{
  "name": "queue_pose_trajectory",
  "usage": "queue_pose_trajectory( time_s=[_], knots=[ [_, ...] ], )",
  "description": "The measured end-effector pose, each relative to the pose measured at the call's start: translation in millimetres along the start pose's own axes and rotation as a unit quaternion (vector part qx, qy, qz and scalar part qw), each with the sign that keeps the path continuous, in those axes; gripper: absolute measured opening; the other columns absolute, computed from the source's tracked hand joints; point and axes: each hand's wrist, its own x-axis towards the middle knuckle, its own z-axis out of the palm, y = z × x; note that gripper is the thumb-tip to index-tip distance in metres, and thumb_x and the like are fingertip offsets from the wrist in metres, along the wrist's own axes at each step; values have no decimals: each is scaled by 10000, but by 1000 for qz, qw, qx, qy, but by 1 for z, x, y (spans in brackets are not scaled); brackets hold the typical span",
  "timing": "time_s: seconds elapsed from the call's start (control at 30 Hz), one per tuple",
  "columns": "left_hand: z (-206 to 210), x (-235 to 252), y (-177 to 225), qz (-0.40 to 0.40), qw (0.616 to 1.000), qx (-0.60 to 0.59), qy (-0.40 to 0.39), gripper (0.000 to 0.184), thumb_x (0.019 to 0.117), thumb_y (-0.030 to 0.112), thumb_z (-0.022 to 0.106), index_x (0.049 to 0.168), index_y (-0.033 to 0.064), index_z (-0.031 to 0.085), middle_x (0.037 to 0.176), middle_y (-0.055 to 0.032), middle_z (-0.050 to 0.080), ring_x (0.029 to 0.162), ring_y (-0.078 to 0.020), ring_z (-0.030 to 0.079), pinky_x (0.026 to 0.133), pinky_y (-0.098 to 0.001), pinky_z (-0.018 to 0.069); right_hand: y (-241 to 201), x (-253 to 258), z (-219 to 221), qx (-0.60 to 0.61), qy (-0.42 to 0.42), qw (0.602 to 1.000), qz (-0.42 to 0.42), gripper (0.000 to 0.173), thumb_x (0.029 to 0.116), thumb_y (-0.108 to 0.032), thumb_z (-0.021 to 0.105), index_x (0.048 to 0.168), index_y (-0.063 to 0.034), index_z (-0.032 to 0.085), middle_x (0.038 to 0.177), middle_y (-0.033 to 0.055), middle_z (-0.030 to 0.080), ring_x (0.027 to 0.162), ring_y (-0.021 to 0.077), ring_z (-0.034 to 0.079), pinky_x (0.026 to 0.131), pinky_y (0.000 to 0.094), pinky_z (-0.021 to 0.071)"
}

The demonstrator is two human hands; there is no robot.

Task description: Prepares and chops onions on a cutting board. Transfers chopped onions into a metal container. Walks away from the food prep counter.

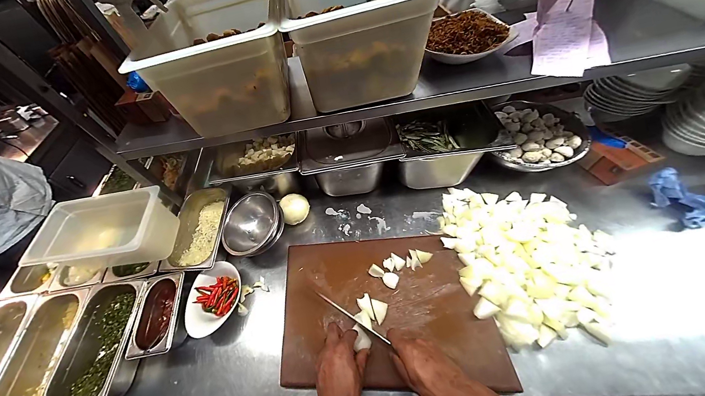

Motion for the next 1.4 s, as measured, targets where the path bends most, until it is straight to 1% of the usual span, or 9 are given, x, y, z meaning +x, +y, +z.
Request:
queue_pose_trajectory(
  time_s=[0.23,0.47,0.6,0.7,0.8,0.9,1.0,1.1,1.4],
  knots=[
    [12,0,-15,77,995,-22,54,254,1004,204,593,1179,88,735,1208,-124,695,1138,-270,676,1010,-423,548,-26,-32,-45,-42,-70,997,-1,336,1054,-285,457,1315,-84,521,1052,210,700,1027,405,701,850,584,561],
    [21,-2,-20,89,988,-46,120,253,960,223,674,1146,60,726,1221,-123,699,1176,-272,661,1042,-411,530,7,6,15,36,26,997,-60,356,1071,-377,409,1261,-110,548,937,158,705,918,354,722,808,546,572],
    [10,34,-30,162,979,23,123,1030,749,624,818,1548,88,449,1626,-212,364,1529,-374,313,1264,-534,250,44,-29,15,189,138,972,-11,423,1056,-449,468,1230,-84,590,842,116,681,789,287,700,739,504,576],
    [2,76,-13,214,973,62,67,1319,632,850,734,1627,112,282,1700,-187,199,1586,-338,156,1292,-522,152,81,-54,10,252,213,941,70,410,1033,-398,535,1239,-51,610,821,117,678,739,274,685,706,504,572],
    [-14,107,28,253,967,-5,32,978,828,755,653,1572,168,413,1642,-116,359,1543,-273,298,1278,-484,240,112,-77,10,279,230,924,126,397,1025,-371,550,1238,-40,598,765,121,658,644,278,665,624,503,565],
    [-25,147,53,257,966,2,-23,350,993,284,575,1306,186,697,1376,-93,618,1317,-278,545,1146,-458,422,127,-97,10,277,184,935,124,377,1016,-383,564,1191,-53,610,775,119,651,669,276,656,653,506,548],
    [-36,150,68,211,969,46,-117,281,979,214,621,1219,121,734,1306,-127,652,1273,-284,589,1126,-451,456,125,-109,10,257,108,954,109,382,1016,-415,552,1163,-68,617,821,134,669,752,305,677,710,541,545],
    [-33,121,70,206,971,43,-113,296,1030,219,564,1251,71,695,1296,-124,680,1254,-260,627,1119,-449,472,115,-111,7,242,72,963,96,383,1024,-420,540,1153,-69,620,862,155,681,825,334,686,762,571,537],
    [8,97,38,314,945,37,79,256,1036,141,516,1075,93,764,1135,-66,742,1117,-214,695,1045,-388,531,88,-98,-47,108,-22,990,82,354,1055,-377,457,1233,-96,577,957,189,695,942,386,704,800,583,550]
  ],
)
